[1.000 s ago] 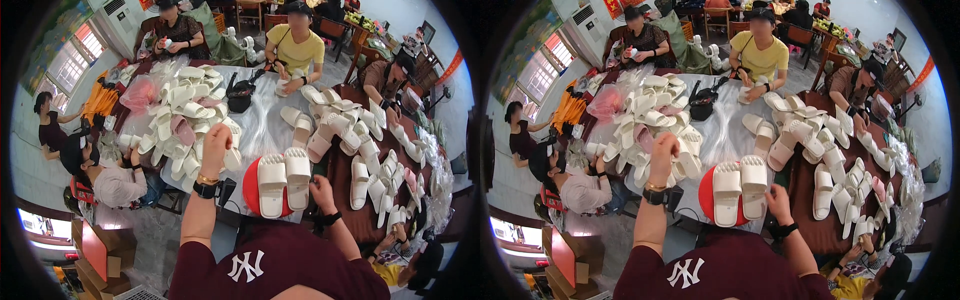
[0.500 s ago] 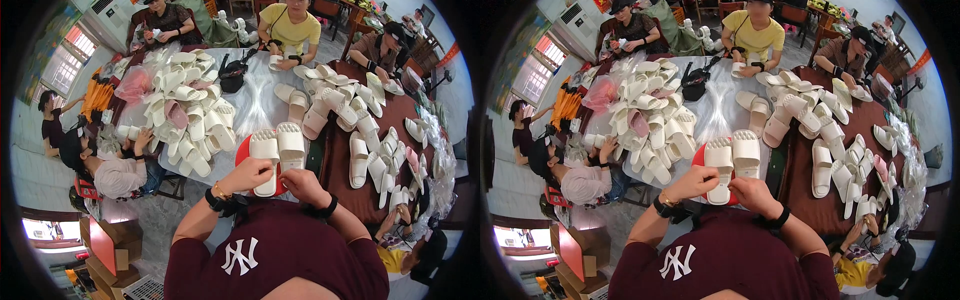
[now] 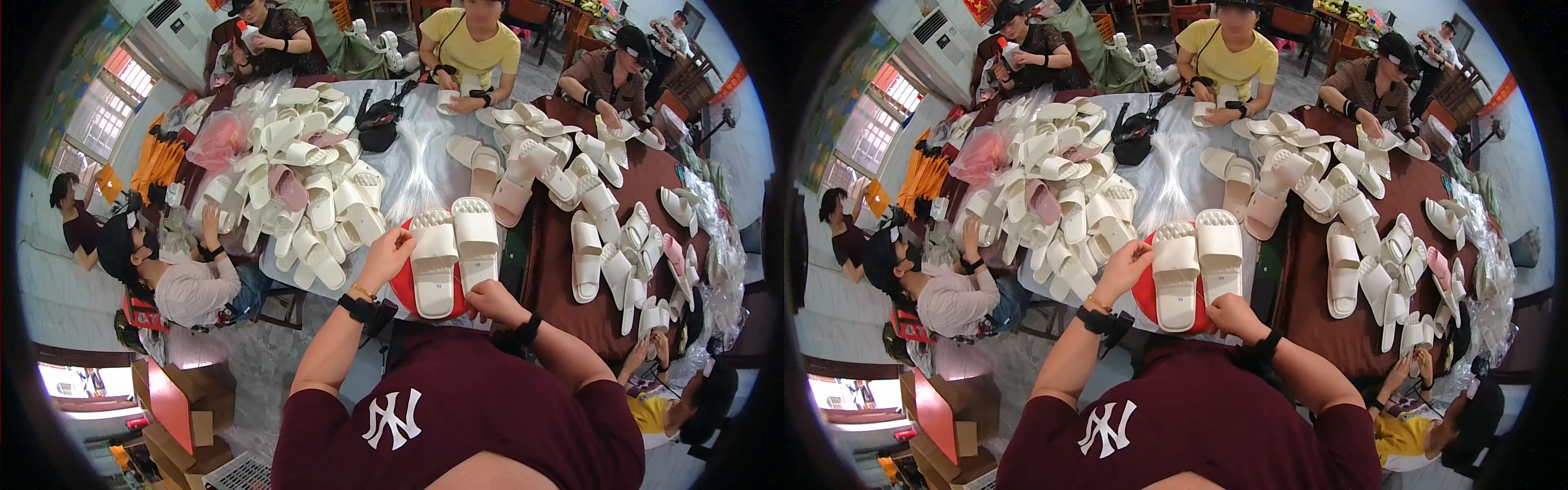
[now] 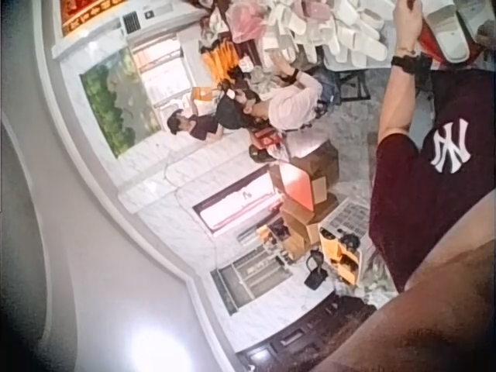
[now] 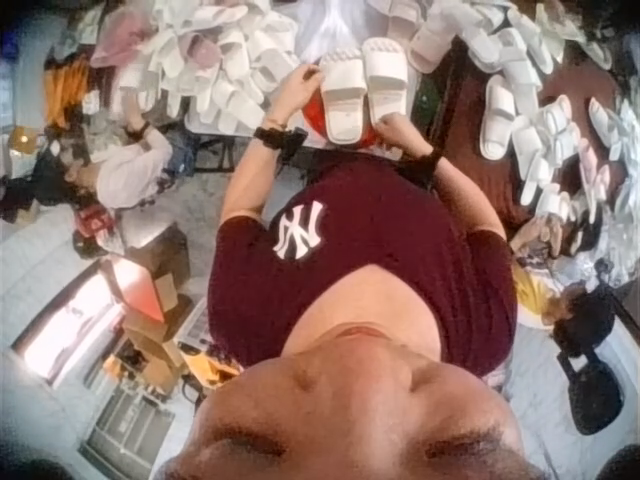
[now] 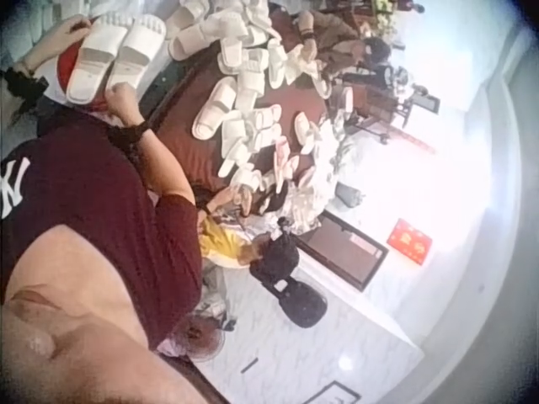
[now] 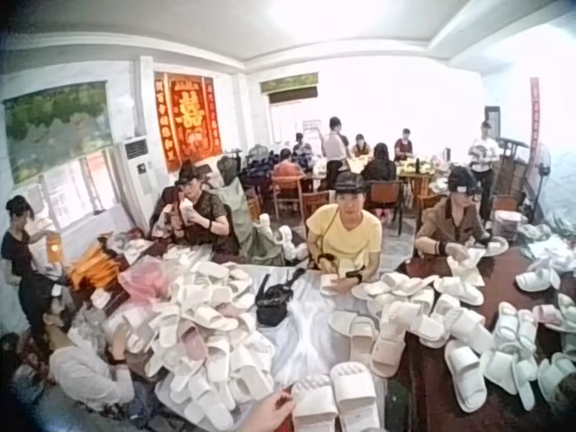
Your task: The recorder is assembling white and pink slippers by attaching the straps to the soles at a large workshop table.
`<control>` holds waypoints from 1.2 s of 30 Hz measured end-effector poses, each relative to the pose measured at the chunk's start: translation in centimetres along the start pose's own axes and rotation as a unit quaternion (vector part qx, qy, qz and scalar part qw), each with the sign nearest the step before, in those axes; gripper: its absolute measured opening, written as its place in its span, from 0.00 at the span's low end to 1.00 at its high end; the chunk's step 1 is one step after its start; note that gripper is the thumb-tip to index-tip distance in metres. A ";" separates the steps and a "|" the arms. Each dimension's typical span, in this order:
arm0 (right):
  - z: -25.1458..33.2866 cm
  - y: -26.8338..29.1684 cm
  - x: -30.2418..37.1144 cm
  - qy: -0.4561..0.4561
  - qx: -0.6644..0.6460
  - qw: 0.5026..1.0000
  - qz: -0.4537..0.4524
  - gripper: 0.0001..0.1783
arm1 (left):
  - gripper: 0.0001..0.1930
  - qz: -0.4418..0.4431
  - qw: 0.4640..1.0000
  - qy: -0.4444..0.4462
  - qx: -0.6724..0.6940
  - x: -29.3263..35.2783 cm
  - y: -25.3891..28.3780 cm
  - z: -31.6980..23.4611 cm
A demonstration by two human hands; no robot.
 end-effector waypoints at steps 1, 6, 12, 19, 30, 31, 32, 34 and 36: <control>-0.4 -0.3 -0.8 -0.001 -0.001 1.000 -0.002 0.18 | 0.12 -0.010 0.999 -0.019 -0.030 -0.3 0.1 0.0; 0.7 -0.3 -0.7 -0.018 -0.004 0.999 0.047 0.17 | 0.14 -0.018 0.996 -0.028 -0.083 -1.9 0.2 -0.5; -0.9 -0.2 0.9 -0.054 0.004 0.998 0.042 0.17 | 0.14 -0.012 0.994 -0.030 -0.103 -2.5 0.1 -0.5; 1.1 -0.4 -4.3 0.027 -0.008 0.993 -0.112 0.16 | 0.12 -0.010 0.990 -0.065 -0.126 -4.0 -1.2 -0.7; 3.1 -0.9 -6.7 0.025 -0.051 0.987 -0.148 0.15 | 0.17 -0.037 0.973 0.014 -0.228 -7.0 -2.3 2.0; 3.2 -0.9 -6.7 0.023 -0.046 0.988 -0.148 0.15 | 0.16 -0.036 0.981 0.034 -0.186 -7.2 -2.4 2.5; 3.2 -0.9 -6.7 0.022 -0.040 0.988 -0.149 0.15 | 0.16 -0.034 0.981 0.033 -0.186 -7.3 -2.5 2.7; 3.0 -0.8 -6.3 0.027 -0.035 0.986 -0.160 0.15 | 0.16 -0.034 0.989 0.035 -0.136 -7.4 -2.7 2.9; 2.4 -0.5 -5.6 0.029 -0.030 0.984 -0.173 0.16 | 0.15 -0.062 0.992 0.022 -0.112 -7.3 -2.5 2.4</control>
Point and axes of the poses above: each hand's wrist, its own x-axis away from the middle knuckle, its own y-axis out of the back of the hand, z = x × y, the point moved 7 cm from there along -x, towards the middle knuckle, and after that the axes turned 15 degrees about x, right-handed, at the moved point
